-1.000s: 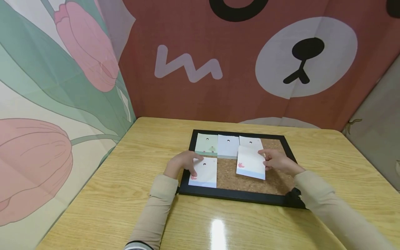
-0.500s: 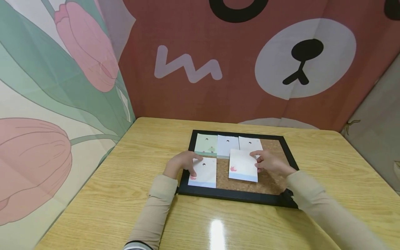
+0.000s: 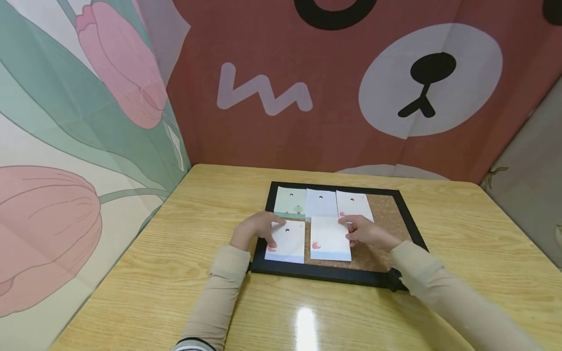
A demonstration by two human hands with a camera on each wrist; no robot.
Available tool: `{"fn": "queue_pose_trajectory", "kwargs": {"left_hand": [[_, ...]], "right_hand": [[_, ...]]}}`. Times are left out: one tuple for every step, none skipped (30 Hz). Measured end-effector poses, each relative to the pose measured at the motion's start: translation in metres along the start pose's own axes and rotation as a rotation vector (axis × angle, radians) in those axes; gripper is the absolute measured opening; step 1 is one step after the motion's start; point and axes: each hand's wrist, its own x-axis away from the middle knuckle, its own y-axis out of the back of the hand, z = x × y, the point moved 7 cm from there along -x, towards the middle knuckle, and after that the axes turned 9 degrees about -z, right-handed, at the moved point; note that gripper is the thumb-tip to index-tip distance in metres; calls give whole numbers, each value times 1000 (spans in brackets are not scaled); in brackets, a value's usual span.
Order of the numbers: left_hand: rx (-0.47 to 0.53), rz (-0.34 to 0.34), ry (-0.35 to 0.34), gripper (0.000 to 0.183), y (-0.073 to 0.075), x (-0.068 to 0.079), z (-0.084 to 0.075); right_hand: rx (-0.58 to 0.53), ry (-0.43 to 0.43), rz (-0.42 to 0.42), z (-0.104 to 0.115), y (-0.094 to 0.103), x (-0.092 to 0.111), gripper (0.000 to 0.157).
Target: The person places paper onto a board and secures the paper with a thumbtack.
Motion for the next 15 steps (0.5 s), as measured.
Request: {"fn": "queue_pose_trajectory", "kwargs": {"left_hand": [[2,1,5,66,0,0,0],[1,2,5,66,0,0,1],[1,3,6,66,-1,-1,1],[0,3,4,66,-1,-1,1],[-1,4,4,66,-1,-1,1],[-1,5,3,66,-1,-1,1],[-1,6,5,66,-1,-1,1],[-1,6,5,66,-1,-2,2],[1,8,6,66,-1,-2,2],[3,10,10,65,-1,-1,2],[6,11,14,65,-1,-1,1],[8,13,19,65,-1,0,1],[10,14,24,65,-1,0,2],[7,13,22,64,0,0,1],[6,14,24,65,0,1,1]], "right_hand": [[-2,14,1,1,-2,0,44],[3,28,2,2,-3,0,44],[5,37,2,3,-4,0,44],[7,44,2,4,-5,-1,44],[8,47,1,4,-6,-1,43],[10,45,2,5,-8,-1,43],[15,48,4,5,-9,-2,43],[15,47,7,6,-10,-2,43],[19,47,12,6,-11,-2,43],[17,42,14,6,-11,-2,44],[19,38,16,6,-12,-3,44],[23,35,17,5,-13,-3,44],[23,35,21,5,-13,-3,44],[21,30,25,5,-14,-3,44],[22,30,29,4,-15,-2,44]]}}
